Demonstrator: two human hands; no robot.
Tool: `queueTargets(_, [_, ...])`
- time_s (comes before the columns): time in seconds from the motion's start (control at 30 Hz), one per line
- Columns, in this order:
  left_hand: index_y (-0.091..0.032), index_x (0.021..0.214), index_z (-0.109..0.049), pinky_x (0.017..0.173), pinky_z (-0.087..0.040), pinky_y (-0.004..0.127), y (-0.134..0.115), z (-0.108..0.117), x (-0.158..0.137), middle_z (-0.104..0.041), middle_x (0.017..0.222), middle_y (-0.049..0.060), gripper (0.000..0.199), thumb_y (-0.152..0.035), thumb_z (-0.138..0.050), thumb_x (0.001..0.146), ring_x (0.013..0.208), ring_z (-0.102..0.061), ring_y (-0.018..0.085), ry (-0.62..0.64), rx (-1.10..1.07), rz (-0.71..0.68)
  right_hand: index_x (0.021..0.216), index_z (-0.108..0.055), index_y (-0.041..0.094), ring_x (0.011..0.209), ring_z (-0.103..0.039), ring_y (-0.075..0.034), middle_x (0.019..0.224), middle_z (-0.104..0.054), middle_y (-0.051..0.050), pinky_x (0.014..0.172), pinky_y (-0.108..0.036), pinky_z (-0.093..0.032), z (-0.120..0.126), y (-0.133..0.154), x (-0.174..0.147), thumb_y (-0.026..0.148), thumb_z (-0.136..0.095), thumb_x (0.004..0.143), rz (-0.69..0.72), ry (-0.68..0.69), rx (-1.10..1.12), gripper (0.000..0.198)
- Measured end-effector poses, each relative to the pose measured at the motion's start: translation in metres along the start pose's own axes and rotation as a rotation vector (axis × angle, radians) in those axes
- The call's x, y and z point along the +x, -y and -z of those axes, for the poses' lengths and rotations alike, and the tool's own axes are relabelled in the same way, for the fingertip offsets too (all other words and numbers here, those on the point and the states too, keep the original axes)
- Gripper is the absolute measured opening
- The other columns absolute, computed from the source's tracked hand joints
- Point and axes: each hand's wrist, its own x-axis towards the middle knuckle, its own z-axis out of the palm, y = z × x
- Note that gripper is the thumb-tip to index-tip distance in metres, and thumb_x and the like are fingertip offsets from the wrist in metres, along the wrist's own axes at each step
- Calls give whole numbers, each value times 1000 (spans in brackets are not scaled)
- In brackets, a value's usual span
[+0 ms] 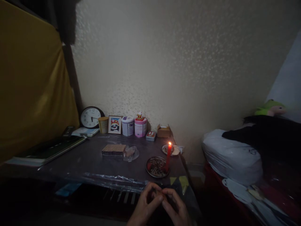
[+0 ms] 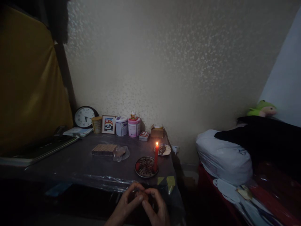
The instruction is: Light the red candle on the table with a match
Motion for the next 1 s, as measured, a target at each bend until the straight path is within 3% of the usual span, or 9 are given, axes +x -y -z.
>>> queueTargets(1.0, [-20,88,-56,68,-38,26,0,0,-1,-60,72,-2,31,-45,-65,72,71,-54,15,12,-15,9,94,-60,22,90,-63,-23,94,-68,-5,83,-32,-48,0,-1,-1,44,-59,79,9,0,-18,27])
